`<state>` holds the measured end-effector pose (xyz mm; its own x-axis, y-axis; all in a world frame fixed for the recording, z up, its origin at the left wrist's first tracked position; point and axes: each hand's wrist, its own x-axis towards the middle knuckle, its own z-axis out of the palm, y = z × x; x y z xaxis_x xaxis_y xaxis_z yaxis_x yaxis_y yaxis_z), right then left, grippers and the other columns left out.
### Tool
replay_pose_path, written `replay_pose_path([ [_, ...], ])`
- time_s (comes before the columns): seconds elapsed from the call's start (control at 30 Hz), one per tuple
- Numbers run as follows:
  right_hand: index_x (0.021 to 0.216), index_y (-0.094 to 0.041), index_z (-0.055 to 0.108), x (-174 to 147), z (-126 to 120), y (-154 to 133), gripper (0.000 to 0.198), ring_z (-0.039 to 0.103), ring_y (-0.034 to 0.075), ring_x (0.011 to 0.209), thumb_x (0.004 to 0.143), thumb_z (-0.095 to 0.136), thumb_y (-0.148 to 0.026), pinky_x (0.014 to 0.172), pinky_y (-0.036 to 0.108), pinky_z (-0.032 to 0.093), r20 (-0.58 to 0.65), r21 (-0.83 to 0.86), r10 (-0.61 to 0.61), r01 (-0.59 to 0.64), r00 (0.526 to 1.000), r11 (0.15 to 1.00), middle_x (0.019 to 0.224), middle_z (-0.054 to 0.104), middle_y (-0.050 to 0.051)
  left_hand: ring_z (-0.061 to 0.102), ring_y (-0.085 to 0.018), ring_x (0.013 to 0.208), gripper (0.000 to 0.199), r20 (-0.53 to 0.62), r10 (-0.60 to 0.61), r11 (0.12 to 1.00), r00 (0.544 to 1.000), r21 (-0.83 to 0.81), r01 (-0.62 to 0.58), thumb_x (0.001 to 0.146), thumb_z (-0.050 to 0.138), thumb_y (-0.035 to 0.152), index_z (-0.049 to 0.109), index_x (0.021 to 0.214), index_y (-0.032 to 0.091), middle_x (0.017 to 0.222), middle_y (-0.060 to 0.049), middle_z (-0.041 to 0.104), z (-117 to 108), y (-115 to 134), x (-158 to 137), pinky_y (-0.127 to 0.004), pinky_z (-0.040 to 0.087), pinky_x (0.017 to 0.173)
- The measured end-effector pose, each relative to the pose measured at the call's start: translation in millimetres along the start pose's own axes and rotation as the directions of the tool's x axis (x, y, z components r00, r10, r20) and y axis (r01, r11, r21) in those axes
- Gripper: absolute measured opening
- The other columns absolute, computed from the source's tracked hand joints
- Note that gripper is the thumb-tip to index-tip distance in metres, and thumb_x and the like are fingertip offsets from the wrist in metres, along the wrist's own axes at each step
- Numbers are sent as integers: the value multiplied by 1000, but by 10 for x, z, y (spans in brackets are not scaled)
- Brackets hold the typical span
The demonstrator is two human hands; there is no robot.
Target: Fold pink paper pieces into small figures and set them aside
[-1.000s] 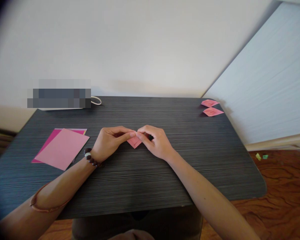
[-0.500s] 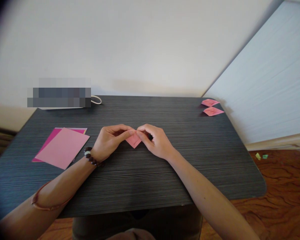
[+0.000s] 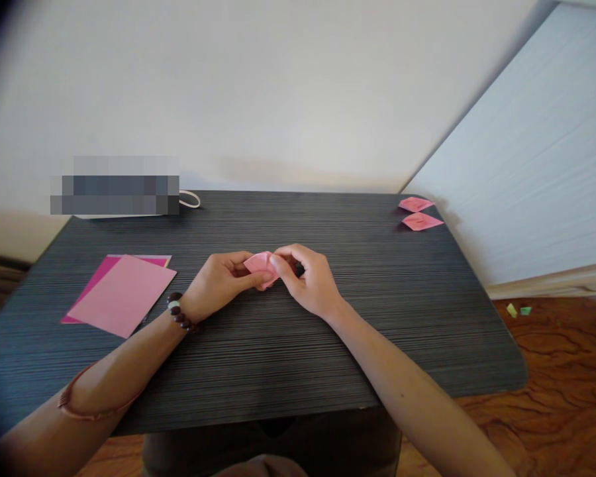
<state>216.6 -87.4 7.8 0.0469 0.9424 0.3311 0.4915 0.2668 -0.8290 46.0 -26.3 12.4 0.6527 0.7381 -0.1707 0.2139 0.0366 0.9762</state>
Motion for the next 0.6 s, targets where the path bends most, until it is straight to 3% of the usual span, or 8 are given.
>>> replay_pose_path([
  [0.1,93,-20,64,13,11,-29,18,54,11,67,86,54,-33,63,25,43,8,1,-8,8,1000,1000,80,62,1,64,-14,70,29,5,4,1000,1000,16,-4,72,69,38,65,87,13,79,-4,71,-1,6,1,-24,51,67],
  [0.27,85,-20,66,27,27,-58,16,52,10,65,86,55,-31,61,25,42,-20,4,-33,33,999,999,76,60,0,64,-15,72,28,10,31,998,999,55,-32,73,67,38,68,87,14,78,-4,71,11,6,5,-25,50,67],
  [0.6,76,-20,68,39,7,-12,16,55,12,66,83,57,-31,63,27,42,-49,113,57,-51,997,992,71,61,0,66,-14,70,26,38,4,1000,999,10,-5,70,71,35,66,85,14,76,-3,71,24,9,3,-24,51,66],
])
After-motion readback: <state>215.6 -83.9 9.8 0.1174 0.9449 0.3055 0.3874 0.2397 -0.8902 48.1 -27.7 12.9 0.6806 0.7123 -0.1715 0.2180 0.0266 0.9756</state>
